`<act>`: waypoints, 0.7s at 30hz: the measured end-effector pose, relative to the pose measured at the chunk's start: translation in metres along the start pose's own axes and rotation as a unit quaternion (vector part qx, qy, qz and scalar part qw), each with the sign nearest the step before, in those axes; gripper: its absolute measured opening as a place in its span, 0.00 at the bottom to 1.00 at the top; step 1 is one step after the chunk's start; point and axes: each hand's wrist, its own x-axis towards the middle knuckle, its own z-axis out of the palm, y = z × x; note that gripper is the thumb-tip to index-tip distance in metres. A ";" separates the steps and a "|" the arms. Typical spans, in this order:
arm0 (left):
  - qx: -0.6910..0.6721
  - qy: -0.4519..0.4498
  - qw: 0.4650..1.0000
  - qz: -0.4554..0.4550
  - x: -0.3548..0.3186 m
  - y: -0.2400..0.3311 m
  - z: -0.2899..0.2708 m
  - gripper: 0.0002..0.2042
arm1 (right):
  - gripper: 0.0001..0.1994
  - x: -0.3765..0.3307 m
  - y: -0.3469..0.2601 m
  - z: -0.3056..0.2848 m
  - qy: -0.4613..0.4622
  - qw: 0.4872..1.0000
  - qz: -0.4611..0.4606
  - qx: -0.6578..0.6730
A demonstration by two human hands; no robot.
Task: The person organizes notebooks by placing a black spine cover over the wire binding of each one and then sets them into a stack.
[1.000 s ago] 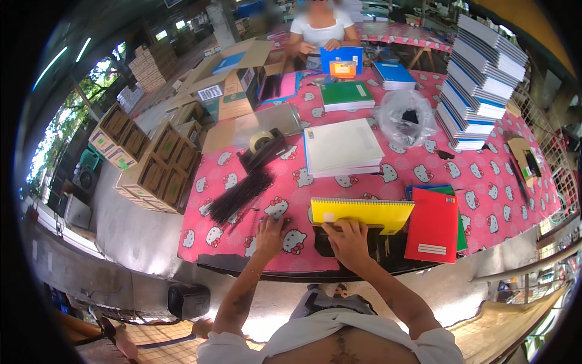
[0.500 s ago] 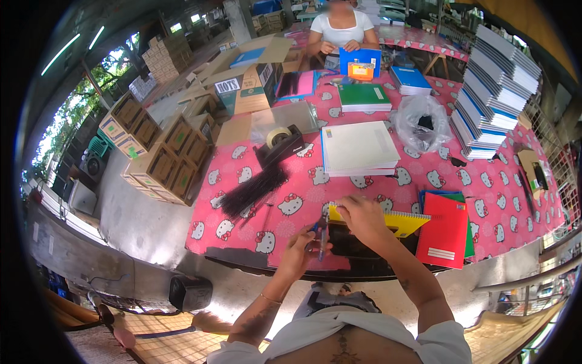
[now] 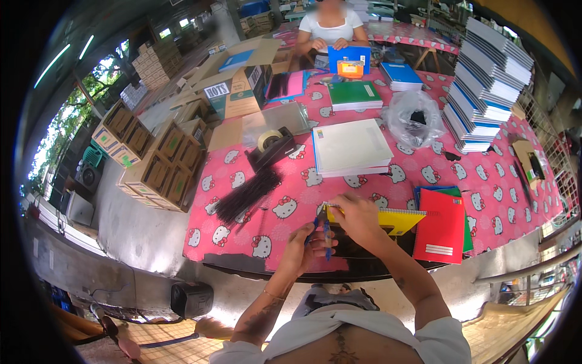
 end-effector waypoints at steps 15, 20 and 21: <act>0.558 -0.038 0.789 0.256 0.044 -0.002 -0.128 0.17 | 0.12 -0.034 0.049 -0.067 -0.082 0.994 0.063 -0.019; 0.757 0.009 0.515 0.401 0.101 -0.010 -0.129 0.18 | 0.13 -0.092 0.128 -0.195 0.240 0.886 0.383 0.107; 0.737 0.013 0.511 0.442 0.131 0.003 -0.106 0.18 | 0.12 -0.108 0.153 -0.213 0.287 0.881 0.343 0.154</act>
